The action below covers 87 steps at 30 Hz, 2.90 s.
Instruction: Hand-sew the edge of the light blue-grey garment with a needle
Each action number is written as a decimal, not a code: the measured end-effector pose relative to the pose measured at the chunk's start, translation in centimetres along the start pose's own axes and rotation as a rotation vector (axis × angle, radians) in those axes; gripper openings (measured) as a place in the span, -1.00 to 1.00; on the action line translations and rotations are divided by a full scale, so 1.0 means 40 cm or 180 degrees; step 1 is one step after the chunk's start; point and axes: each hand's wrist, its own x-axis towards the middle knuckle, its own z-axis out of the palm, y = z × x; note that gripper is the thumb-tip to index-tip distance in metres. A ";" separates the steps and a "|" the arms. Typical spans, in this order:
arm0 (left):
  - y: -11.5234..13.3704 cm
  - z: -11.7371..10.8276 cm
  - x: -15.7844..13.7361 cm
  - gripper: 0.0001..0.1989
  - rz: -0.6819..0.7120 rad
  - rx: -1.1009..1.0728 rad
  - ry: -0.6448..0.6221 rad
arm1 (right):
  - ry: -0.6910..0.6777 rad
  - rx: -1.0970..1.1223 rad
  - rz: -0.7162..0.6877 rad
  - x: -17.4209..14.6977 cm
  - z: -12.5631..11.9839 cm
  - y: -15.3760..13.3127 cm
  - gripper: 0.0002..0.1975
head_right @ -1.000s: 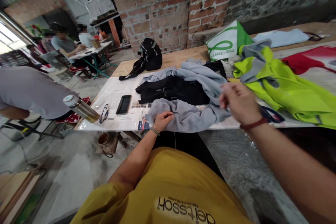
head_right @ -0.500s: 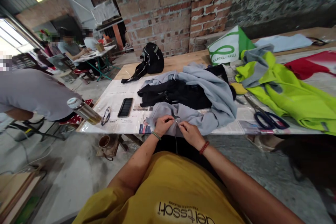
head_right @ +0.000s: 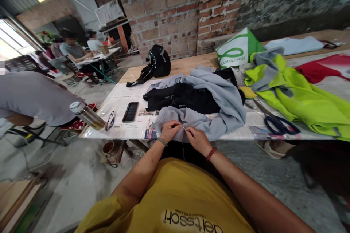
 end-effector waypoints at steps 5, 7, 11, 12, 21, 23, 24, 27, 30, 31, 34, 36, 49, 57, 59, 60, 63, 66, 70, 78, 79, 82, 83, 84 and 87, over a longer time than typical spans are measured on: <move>0.001 -0.001 -0.002 -0.92 0.0049 0.0112 0.0006 | -0.0045 -0.0131 0.0051 0.008 0.003 -0.002 -0.72; 0.001 0.000 -0.003 -0.92 0.0106 0.0168 -0.0014 | -0.0020 -0.0210 0.0071 0.011 0.009 0.000 -0.72; 0.000 0.002 -0.004 -0.93 0.0165 0.0231 -0.0017 | 0.0035 -0.0234 0.0087 0.012 0.016 0.003 -0.73; 0.000 0.002 -0.005 -0.92 0.0159 0.0224 -0.0020 | 0.0052 -0.0225 0.0088 0.011 0.016 0.003 -0.73; -0.005 0.005 -0.007 -0.79 0.0272 0.0344 0.0022 | 0.0106 -0.0316 0.0035 0.008 0.019 0.002 -0.73; -0.005 0.005 -0.007 -0.80 0.0236 0.0305 0.0049 | 0.0128 -0.0304 0.0017 0.007 0.020 0.003 -0.73; -0.005 0.004 -0.007 -0.80 0.0211 0.0283 0.0063 | 0.0131 -0.0294 0.0013 0.007 0.020 0.004 -0.73; -0.004 0.003 -0.006 -0.80 0.0142 0.0229 0.0116 | 0.0117 -0.0283 0.0010 0.005 0.020 0.004 -0.72; -0.004 0.003 -0.006 -0.80 0.0115 0.0188 0.0137 | 0.0120 -0.0334 0.0018 0.005 0.020 0.003 -0.73; -0.004 0.003 -0.007 -0.80 0.0111 0.0181 0.0135 | 0.0114 -0.0353 0.0020 0.005 0.019 0.002 -0.73; -0.004 0.003 -0.007 -0.81 0.0131 0.0154 0.0088 | 0.0069 -0.0419 0.0017 0.006 0.020 0.001 -0.73; -0.005 0.004 -0.007 -0.81 0.0146 0.0111 0.0003 | 0.0054 -0.0488 0.0006 0.005 0.020 0.001 -0.74; 0.009 0.003 -0.012 -0.66 0.0073 0.0233 -0.0376 | 0.0240 -0.0829 0.0142 0.009 0.039 0.004 -0.75; 0.049 -0.002 -0.026 -0.84 0.0679 0.1510 -0.0179 | 0.0290 -0.0497 0.0085 0.007 0.033 0.000 -0.75; 0.064 -0.007 -0.032 -0.88 0.0653 0.1902 -0.0226 | 0.0240 -0.0478 0.0066 0.008 0.028 -0.005 -0.76; 0.069 -0.010 -0.035 -0.90 0.0628 0.2040 -0.0218 | 0.0210 -0.0490 0.0070 0.010 0.025 -0.009 -0.76; 0.068 -0.015 -0.044 -0.90 0.0604 0.2165 -0.0119 | 0.0118 -0.0535 0.0069 0.021 0.016 -0.021 -0.78; 0.043 -0.014 -0.050 -0.84 0.0734 0.1996 -0.0083 | 0.0105 -0.0455 0.0096 0.036 0.016 -0.033 -0.81; 0.005 -0.009 -0.053 -0.81 0.0928 0.1646 -0.0182 | 0.0130 -0.0106 0.0170 0.045 0.019 -0.039 -0.81; -0.018 -0.003 -0.057 -0.81 0.0876 0.1468 -0.0061 | 0.0774 -0.0841 0.0024 0.053 -0.099 -0.037 -0.75; -0.020 -0.002 -0.058 -0.81 0.0906 0.1459 -0.0034 | 0.0981 -0.0885 -0.0086 0.063 -0.114 -0.039 -0.73; -0.025 -0.001 -0.064 -0.79 0.0967 0.1509 0.0027 | 0.0798 -0.0846 -0.0183 0.106 -0.129 -0.047 -0.72; -0.026 -0.001 -0.065 -0.79 0.0962 0.1560 0.0042 | 0.0532 -0.0829 -0.0141 0.122 -0.125 -0.050 -0.73; -0.027 -0.001 -0.066 -0.79 0.0951 0.1624 0.0049 | 0.0251 -0.0822 -0.0100 0.136 -0.117 -0.052 -0.73; -0.028 -0.003 -0.066 -0.79 0.0927 0.1790 0.0033 | -0.0456 -0.0793 -0.0076 0.168 -0.089 -0.054 -0.75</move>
